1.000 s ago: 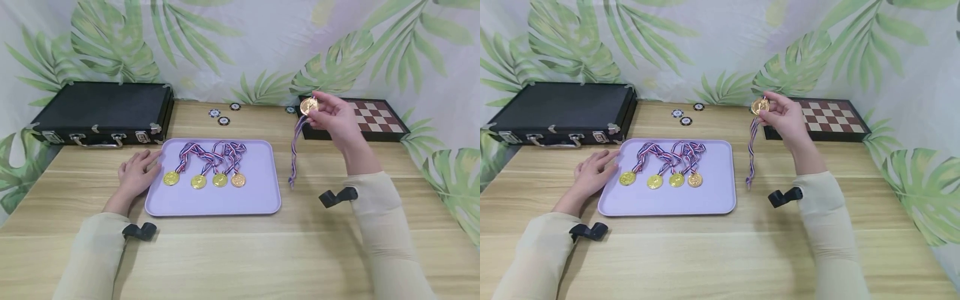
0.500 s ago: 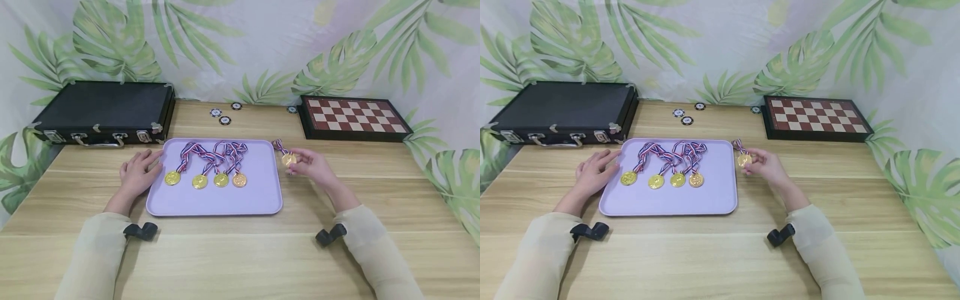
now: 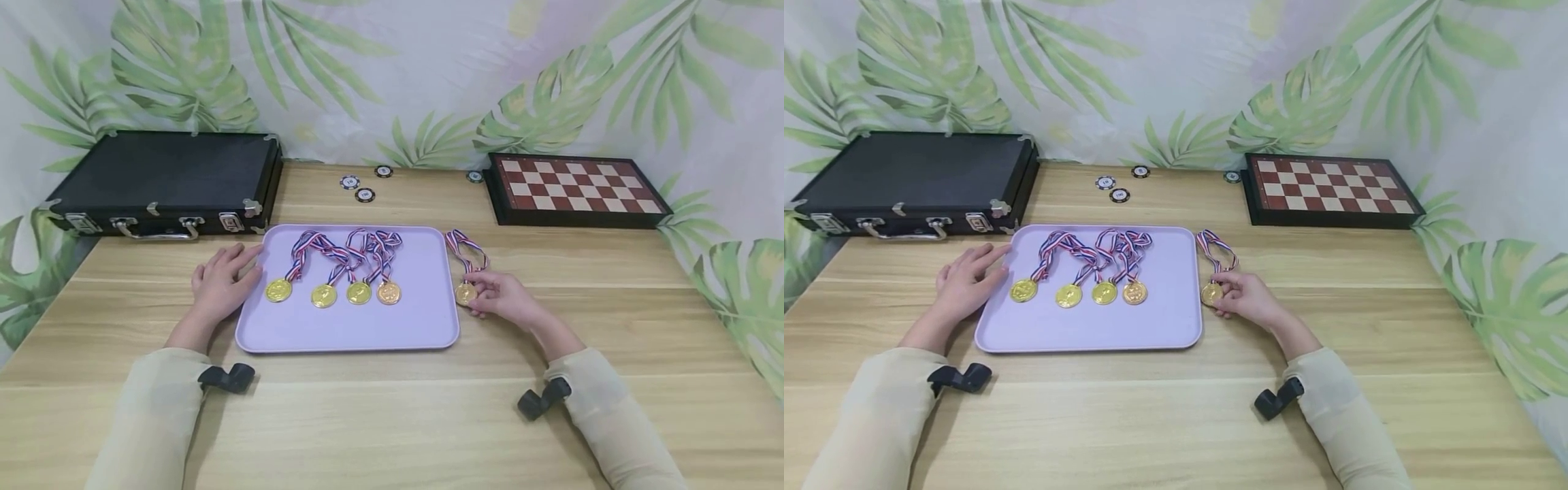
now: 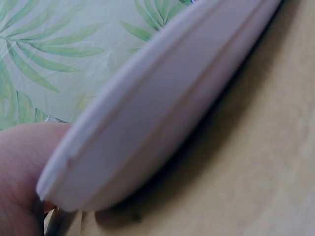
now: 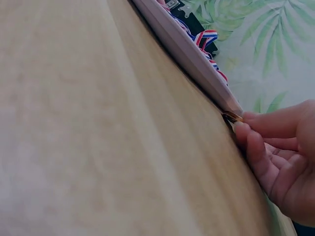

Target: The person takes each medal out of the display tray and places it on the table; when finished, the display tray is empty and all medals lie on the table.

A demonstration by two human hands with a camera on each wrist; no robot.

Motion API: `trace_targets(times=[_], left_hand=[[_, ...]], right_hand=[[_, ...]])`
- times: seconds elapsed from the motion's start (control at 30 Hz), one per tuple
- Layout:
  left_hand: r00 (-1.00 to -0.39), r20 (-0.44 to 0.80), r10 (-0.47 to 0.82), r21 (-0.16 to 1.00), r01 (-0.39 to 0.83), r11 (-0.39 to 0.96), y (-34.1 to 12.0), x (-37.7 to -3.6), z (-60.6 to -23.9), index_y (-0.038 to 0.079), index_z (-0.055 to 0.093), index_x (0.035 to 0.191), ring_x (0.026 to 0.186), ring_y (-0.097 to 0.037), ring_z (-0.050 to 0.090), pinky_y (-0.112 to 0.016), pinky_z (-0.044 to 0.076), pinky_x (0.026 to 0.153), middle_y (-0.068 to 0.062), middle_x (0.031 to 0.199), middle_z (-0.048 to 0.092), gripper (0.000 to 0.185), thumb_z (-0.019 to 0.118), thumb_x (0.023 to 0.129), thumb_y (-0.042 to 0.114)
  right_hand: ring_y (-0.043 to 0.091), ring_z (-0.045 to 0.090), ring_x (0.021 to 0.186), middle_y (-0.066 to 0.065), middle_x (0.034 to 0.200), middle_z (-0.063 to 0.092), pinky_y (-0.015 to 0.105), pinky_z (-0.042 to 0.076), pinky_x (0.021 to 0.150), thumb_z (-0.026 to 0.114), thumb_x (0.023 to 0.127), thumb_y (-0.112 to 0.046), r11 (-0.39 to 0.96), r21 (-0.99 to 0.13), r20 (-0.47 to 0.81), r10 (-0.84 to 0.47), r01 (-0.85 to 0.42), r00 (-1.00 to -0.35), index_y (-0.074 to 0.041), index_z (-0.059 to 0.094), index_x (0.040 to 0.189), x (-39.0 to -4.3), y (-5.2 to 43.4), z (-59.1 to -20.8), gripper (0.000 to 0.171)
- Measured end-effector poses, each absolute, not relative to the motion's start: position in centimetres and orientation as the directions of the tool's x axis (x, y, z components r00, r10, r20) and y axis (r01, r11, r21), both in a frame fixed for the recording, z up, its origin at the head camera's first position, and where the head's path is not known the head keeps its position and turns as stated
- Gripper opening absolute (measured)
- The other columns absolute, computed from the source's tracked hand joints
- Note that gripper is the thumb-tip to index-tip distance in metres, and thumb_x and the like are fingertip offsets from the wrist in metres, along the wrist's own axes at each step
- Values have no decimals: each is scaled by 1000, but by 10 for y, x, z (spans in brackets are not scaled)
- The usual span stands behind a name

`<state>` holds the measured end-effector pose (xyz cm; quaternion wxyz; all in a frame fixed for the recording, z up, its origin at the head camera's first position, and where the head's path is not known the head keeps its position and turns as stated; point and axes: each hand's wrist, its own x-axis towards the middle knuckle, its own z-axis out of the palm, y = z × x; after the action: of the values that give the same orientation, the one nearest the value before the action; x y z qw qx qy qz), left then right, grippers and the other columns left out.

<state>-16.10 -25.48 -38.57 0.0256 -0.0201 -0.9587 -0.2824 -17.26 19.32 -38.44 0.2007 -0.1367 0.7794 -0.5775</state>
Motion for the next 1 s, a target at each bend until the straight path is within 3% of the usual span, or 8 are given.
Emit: trace_targets(times=[0.2,0.4,0.63,0.77,1.0], left_hand=[[-997,74,23,537,60,841,-256,-161,-386,10,40,129,123,-42,7,-58,-5,91,-24,135,23,46,37,90,33],[-998,66,18,535,50,844,-255,-162,-385,11,39,130,124,-42,7,-58,-6,91,-24,135,23,46,37,90,33],[-998,60,21,532,50,845,-254,-162,-384,11,38,130,124,-42,7,-58,-6,91,-24,135,22,46,37,90,34],[-998,55,24,534,50,844,-255,-162,-384,11,38,131,124,-42,6,-58,-7,90,-24,135,22,47,37,90,34],[-999,43,20,538,41,842,-255,-162,-386,12,38,131,124,-42,5,-58,-7,91,-24,136,21,48,36,90,36]], right_hand=[[9,43,53,6,71,49,19,37,46,64,72,5,496,-836,-44,-486,-234,-873,8,49,116,-174,193,-382,47],[11,41,53,1,65,47,22,35,45,67,73,-3,573,-748,7,-498,-335,-867,5,53,114,-174,193,-380,44],[11,43,52,6,66,51,22,36,44,64,76,-4,433,-870,-3,-481,-235,-876,5,47,119,-176,196,-374,48],[19,49,58,10,70,54,24,40,48,62,78,-4,390,-895,16,-452,-214,-892,4,45,121,-171,179,-352,47],[16,51,64,5,75,57,25,44,57,63,76,-3,328,-866,149,-554,-378,-819,5,54,109,-168,127,-350,35]])
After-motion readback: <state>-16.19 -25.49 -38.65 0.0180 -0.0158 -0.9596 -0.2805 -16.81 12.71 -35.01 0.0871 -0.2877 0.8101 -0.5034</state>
